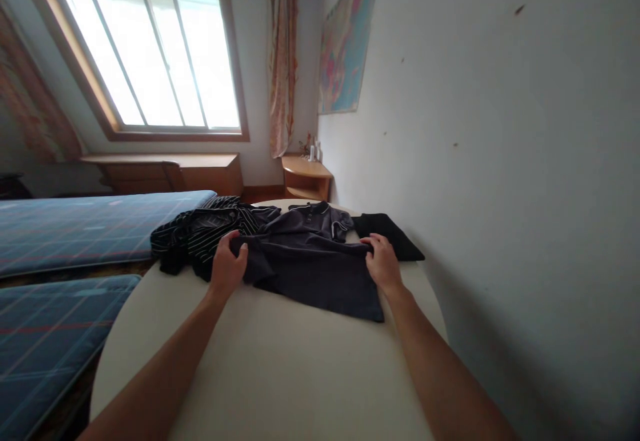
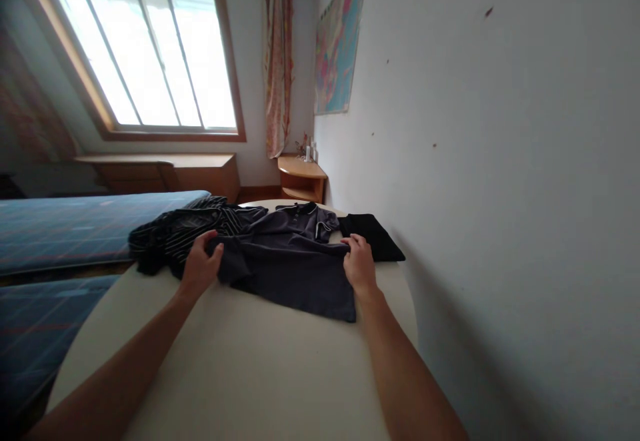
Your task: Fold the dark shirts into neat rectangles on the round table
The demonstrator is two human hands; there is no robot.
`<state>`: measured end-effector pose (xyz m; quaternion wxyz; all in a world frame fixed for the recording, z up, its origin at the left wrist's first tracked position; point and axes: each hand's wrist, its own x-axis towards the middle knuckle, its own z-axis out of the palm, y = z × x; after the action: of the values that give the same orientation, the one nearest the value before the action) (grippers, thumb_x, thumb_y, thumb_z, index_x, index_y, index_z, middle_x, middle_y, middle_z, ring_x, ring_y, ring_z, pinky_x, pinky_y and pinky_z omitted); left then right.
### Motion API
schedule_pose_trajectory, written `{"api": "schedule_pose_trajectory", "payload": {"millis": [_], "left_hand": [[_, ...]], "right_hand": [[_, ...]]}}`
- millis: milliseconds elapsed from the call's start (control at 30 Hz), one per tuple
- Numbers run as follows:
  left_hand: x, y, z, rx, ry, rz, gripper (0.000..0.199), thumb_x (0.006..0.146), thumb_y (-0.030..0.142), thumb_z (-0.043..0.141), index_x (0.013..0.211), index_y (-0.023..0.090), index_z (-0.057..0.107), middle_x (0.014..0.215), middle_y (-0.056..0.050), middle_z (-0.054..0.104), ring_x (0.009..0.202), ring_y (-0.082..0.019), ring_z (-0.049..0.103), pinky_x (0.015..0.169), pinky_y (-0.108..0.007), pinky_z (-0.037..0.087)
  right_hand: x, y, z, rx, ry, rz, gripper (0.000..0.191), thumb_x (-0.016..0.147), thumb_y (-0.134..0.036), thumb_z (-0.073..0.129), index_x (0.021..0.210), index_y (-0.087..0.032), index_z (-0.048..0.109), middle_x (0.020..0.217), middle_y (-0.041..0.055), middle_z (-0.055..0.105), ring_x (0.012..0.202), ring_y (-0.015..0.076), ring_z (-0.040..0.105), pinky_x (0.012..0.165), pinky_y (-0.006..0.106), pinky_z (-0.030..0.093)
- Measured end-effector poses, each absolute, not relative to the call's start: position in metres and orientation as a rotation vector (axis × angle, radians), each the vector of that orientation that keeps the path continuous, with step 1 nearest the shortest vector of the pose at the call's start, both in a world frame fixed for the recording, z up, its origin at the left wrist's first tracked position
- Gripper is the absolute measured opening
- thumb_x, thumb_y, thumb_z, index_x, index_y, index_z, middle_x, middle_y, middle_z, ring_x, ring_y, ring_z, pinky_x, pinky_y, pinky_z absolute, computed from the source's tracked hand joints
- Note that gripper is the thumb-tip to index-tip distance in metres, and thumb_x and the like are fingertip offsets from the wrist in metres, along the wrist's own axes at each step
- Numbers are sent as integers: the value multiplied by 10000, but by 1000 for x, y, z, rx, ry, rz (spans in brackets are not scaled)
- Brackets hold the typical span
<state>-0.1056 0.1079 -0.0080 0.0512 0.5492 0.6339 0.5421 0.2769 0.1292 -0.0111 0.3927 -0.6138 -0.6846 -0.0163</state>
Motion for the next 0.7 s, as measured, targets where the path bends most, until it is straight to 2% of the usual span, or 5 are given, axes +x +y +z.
{"api": "schedule_pose_trajectory", "payload": {"millis": [100,200,333,567,700], "left_hand": [[-115,112,-12,1563,1949,1658,475,819,328,618,1255,154,540,1228,-120,611,1146,-264,596,1056,-431,444],[-117,110,-21,1694,1983,1492,609,739,257,682,1312,146,506,1268,-134,563,1238,-294,531,1106,-451,397],[-112,103,-24,1857,2005,1331,704,701,94,598,1386,185,464,1356,-139,475,1282,-309,504,1124,-474,382],[-137,108,1,1741,1975,1729,484,762,112,548,1240,186,562,1241,-92,608,1173,-246,588,1080,-414,438],[-152,110,-7,1779,2128,1438,453,727,96,575,1171,177,607,1158,-96,643,1101,-262,622,1025,-420,473]], "right_hand": [[260,117,0,-1457,-1827,-33,274,836,-157,536,1065,-209,678,1229,117,597,1160,278,538,1053,458,404],[230,96,8,-1144,-2142,230,190,881,-258,588,1045,-235,681,1112,70,647,1077,226,589,1010,382,439],[198,75,5,-887,-2501,497,286,783,-375,748,1037,-251,704,1133,51,648,1065,210,598,965,320,457],[207,78,5,-1032,-2544,508,117,742,-180,661,840,-215,713,947,34,678,880,178,623,817,264,467],[222,82,10,-1085,-2500,572,94,784,-277,661,821,-202,703,823,16,685,739,160,611,702,254,450]]}}
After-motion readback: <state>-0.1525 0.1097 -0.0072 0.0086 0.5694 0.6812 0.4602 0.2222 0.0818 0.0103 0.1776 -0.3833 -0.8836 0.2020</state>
